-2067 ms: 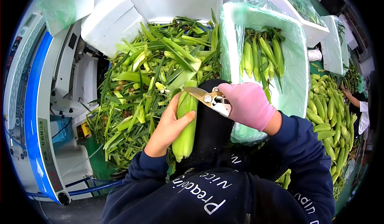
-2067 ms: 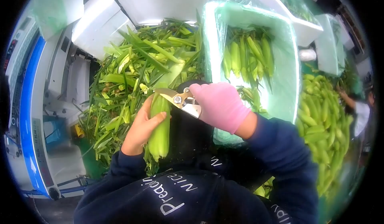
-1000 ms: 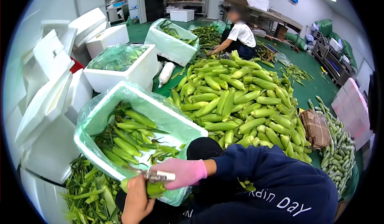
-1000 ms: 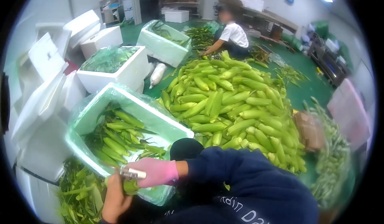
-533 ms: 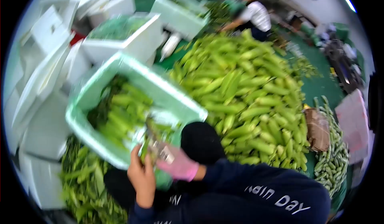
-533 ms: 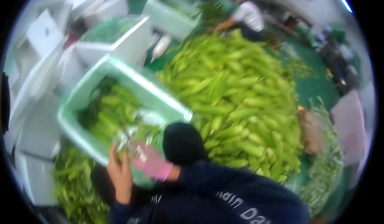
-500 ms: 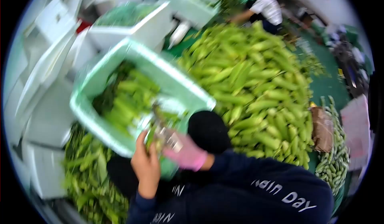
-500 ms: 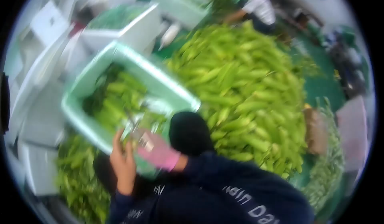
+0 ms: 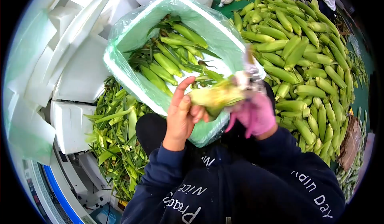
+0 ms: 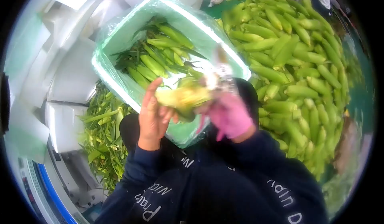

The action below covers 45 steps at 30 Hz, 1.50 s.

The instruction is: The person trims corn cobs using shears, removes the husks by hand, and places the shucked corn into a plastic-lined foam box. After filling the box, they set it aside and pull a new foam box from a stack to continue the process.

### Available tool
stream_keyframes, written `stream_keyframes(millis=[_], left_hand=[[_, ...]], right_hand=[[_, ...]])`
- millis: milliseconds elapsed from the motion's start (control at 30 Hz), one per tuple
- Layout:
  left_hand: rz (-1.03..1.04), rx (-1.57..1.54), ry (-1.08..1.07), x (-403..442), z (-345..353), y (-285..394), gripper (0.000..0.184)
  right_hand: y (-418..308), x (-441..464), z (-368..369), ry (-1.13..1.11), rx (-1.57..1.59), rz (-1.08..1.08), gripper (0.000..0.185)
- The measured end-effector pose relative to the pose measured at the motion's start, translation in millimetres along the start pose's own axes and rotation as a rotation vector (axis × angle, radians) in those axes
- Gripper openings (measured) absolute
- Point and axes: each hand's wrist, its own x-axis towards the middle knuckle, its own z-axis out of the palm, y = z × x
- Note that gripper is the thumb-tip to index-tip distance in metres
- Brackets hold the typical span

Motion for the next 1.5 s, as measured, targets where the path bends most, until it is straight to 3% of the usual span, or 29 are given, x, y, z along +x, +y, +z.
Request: stream_keyframes(millis=[67, 100, 133, 200, 267, 333, 367, 400, 467, 533, 600, 667, 700, 767, 800, 867, 900, 933, 967, 1000, 1100, 1133, 1200, 1267, 1333, 1400, 1500], left_hand=[[0.025, 0.336, -0.044, 25, -20, -7, 0.056], [-0.061, 0.387, 0.03, 40, -38, -16, 0.056], [-0.149, 0.434, 0.104, 55, -60, -28, 0.056], [-0.378, 0.636, 0.275, 88, -111, -59, 0.056], [-0.276, 0.703, 0.402, 118, -145, -88, 0.053], [-0.314, 0.552, 0.57, 158, -188, -106, 0.047], [-0.18, 0.533, 0.667, 188, -234, -128, 0.057], [-0.146, 0.405, 0.798, 197, -225, -109, 0.055], [-0.184, 0.696, 0.87, 212, -276, -111, 0.06], [-0.493, 1.609, 0.605, 221, -323, -109, 0.065], [-0.554, 1.723, 0.607, 228, -310, -100, 0.076], [-0.471, 1.407, 1.0, 237, -310, -130, 0.085], [-0.236, 0.952, 1.271, 235, -293, -137, 0.087], [0.037, 0.451, 1.394, 231, -270, -143, 0.092], [0.179, 0.314, 1.319, 231, -280, -150, 0.086], [0.04, -0.093, 1.087, 223, -240, -125, 0.049], [-0.088, -0.418, 0.644, 199, -240, -112, 0.038], [-0.15, -0.626, 0.654, 169, -180, -84, 0.034], [-0.171, -0.755, 0.671, 136, -134, -67, 0.036], [-0.256, -0.847, 0.517, 91, -107, -56, 0.039], [-0.283, -0.617, 0.212, -13, -38, -23, 0.064], [-0.3, -0.579, 0.117, -29, -29, -11, 0.075], [-0.293, -0.486, -0.055, -41, -65, -16, 0.091], [-0.274, -0.07, -0.069, -42, -43, 5, 0.097], [-0.273, -0.236, -0.164, -60, -36, 9, 0.08], [-0.35, -0.552, -0.3, -79, -46, 3, 0.07], [-0.436, -0.354, 0.155, -119, -49, -4, 0.058]], right_hand=[[-39, -4, -13, 0.007, -0.031, -0.142, 0.047], [-64, -3, -32, 0.019, -0.073, -0.245, 0.044], [-91, -11, -49, 0.233, -0.297, -0.44, 0.039], [-156, -21, -96, 0.31, -0.405, -0.625, 0.033], [-223, -35, -146, 0.322, -0.49, -0.776, 0.028], [-284, -52, -181, 0.619, -0.698, -0.866, 0.025], [-314, -63, -195, 0.756, -0.791, -0.856, 0.025], [-334, -74, -206, 0.822, -0.849, -0.851, 0.027], [-335, -93, -209, 0.745, -0.871, -0.887, 0.03], [-287, -88, -174, 0.672, -0.973, -0.908, 0.031], [-218, -68, -128, 0.63, -1.027, -0.811, 0.04], [-161, -49, -97, 0.567, -0.942, -0.622, 0.054], [-141, -42, -95, 0.592, -0.88, -0.574, 0.054], [-103, -26, -75, 0.655, -0.753, -0.521, 0.053], [-93, -24, -68, 0.651, -0.693, -0.464, 0.052], [-80, -13, -50, 0.663, -0.781, -0.418, 0.052], [-77, -13, -45, 0.674, -0.857, -0.376, 0.052], [-75, -11, -38, 0.64, -0.911, -0.37, 0.053], [-73, -10, -44, 0.554, -1.044, -0.377, 0.054], [-71, -9, -49, 0.466, -1.172, -0.389, 0.055], [-63, -9, -19, 0.269, -1.419, -0.272, 0.066], [-56, -12, -8, 0.225, -1.458, -0.202, 0.068], [-47, -12, 12, -0.016, -1.683, -0.271, 0.071], [-42, -11, 32, -0.195, -1.642, -0.214, 0.071], [-40, -15, 50, -0.322, -1.416, -0.124, 0.068], [-40, -25, 62, -0.261, -1.392, -0.079, 0.064], [-21, -39, 68, -0.188, -1.22, -0.04, 0.064]])
